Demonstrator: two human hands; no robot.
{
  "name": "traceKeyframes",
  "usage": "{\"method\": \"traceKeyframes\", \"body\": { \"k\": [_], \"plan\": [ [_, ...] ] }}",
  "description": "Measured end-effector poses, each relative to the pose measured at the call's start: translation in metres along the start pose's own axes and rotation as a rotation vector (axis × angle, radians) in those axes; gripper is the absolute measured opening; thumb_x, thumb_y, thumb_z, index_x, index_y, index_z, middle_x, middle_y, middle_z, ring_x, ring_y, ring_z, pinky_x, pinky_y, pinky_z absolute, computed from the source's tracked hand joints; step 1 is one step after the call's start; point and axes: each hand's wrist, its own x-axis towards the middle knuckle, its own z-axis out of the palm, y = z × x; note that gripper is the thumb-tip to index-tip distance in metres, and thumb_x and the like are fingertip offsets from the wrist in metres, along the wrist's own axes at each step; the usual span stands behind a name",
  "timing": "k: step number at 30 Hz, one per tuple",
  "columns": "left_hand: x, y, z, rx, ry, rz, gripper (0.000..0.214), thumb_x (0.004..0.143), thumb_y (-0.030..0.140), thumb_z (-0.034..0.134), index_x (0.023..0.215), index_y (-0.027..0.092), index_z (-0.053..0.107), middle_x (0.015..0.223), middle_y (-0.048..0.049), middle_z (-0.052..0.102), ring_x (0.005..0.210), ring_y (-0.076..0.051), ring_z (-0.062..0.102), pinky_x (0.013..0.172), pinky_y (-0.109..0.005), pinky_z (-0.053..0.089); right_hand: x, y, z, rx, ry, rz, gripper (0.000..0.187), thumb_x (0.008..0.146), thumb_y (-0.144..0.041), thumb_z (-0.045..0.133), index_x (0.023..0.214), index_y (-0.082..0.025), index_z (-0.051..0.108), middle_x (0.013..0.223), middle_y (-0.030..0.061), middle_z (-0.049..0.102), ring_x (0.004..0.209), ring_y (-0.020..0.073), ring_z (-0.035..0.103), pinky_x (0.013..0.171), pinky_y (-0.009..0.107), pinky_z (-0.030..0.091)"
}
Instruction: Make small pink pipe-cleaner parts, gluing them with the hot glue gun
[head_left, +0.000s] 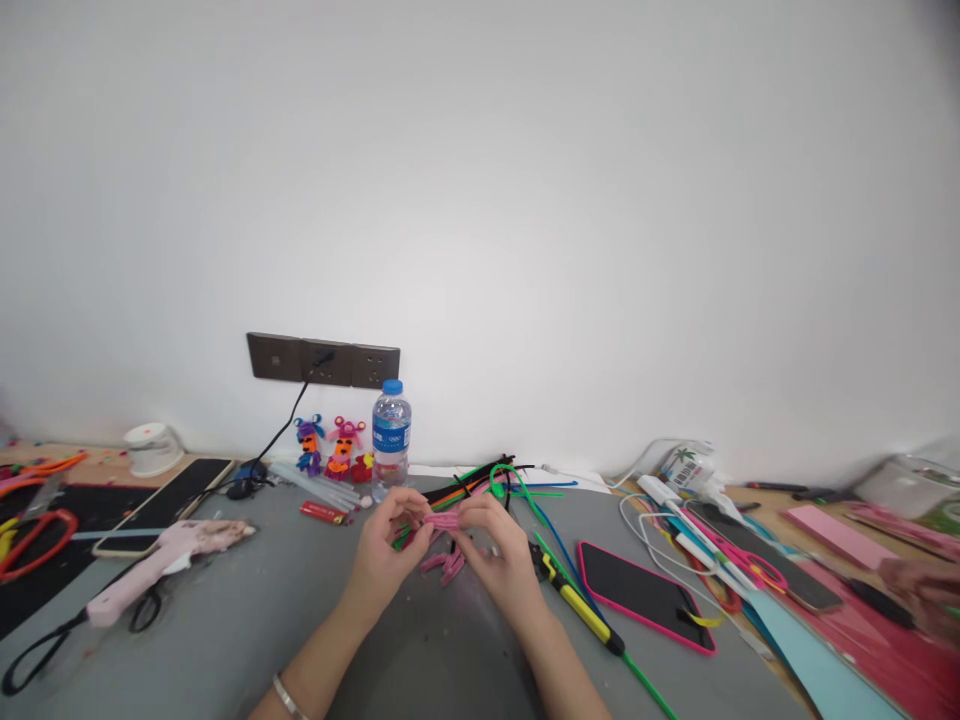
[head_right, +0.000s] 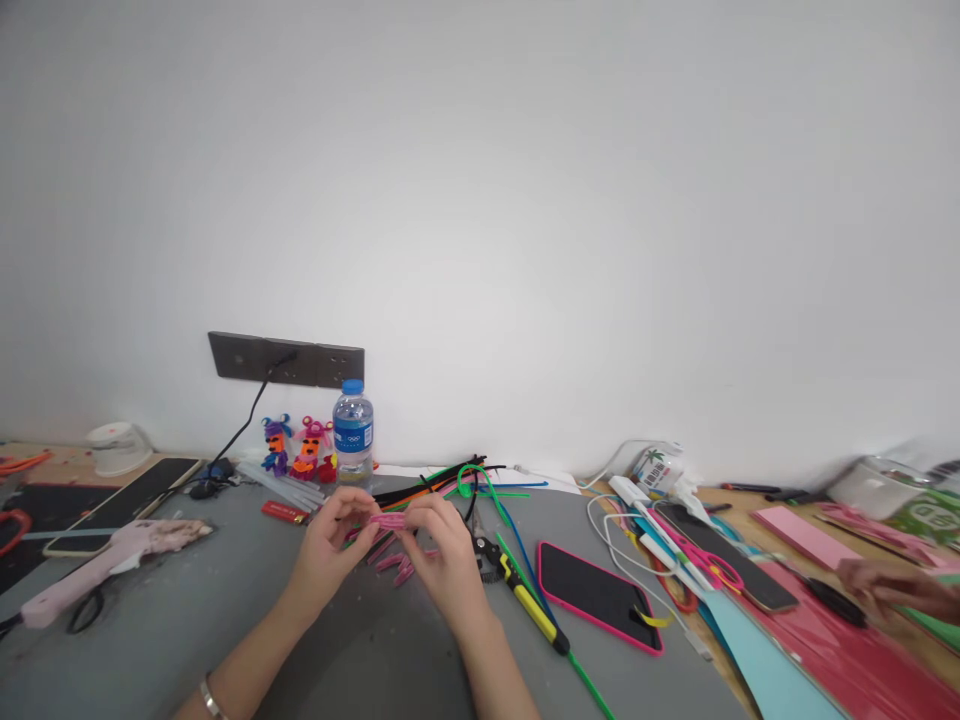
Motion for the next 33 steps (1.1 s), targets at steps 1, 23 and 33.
{"method": "traceKeyframes", "body": {
  "k": [1,23,33],
  "plan": [
    [0.000,0.000,0.000,-0.001,-0.005,-0.001,0.011,0.080,0.017,0.061,0.091,0.020,0.060,0.081,-0.0014,0.065,0.076,-0.016,0.064,0.070,-0.025,0.053,-0.001,0.000,0.000,-0.018,-0.002,-0.007,0.010,0.089,-0.013,0.060,0.088,-0.023,0.062,0.086,0.0062,0.064,0.081,0.0208,0.061,0.072,0.033,0.050],
    [0.002,-0.001,-0.002,-0.028,-0.038,-0.032,0.005,0.080,0.021,0.064,0.081,0.018,0.068,0.077,-0.0032,0.067,0.073,-0.018,0.064,0.069,-0.026,0.053,-0.002,0.002,-0.001,-0.056,0.046,-0.013,0.008,0.090,-0.014,0.059,0.089,-0.022,0.061,0.081,0.0049,0.064,0.077,0.0194,0.062,0.070,0.032,0.051],
    [0.010,-0.007,-0.015,-0.007,0.260,-0.007,0.009,0.081,0.026,0.066,0.084,0.021,0.060,0.084,-0.0017,0.064,0.080,-0.017,0.062,0.077,-0.026,0.052,0.002,0.017,-0.019,-0.022,0.412,0.228,0.032,0.093,-0.030,0.053,0.069,-0.024,0.033,0.068,-0.0029,0.043,0.063,0.0152,0.042,0.063,0.028,0.038]
  ]
}}
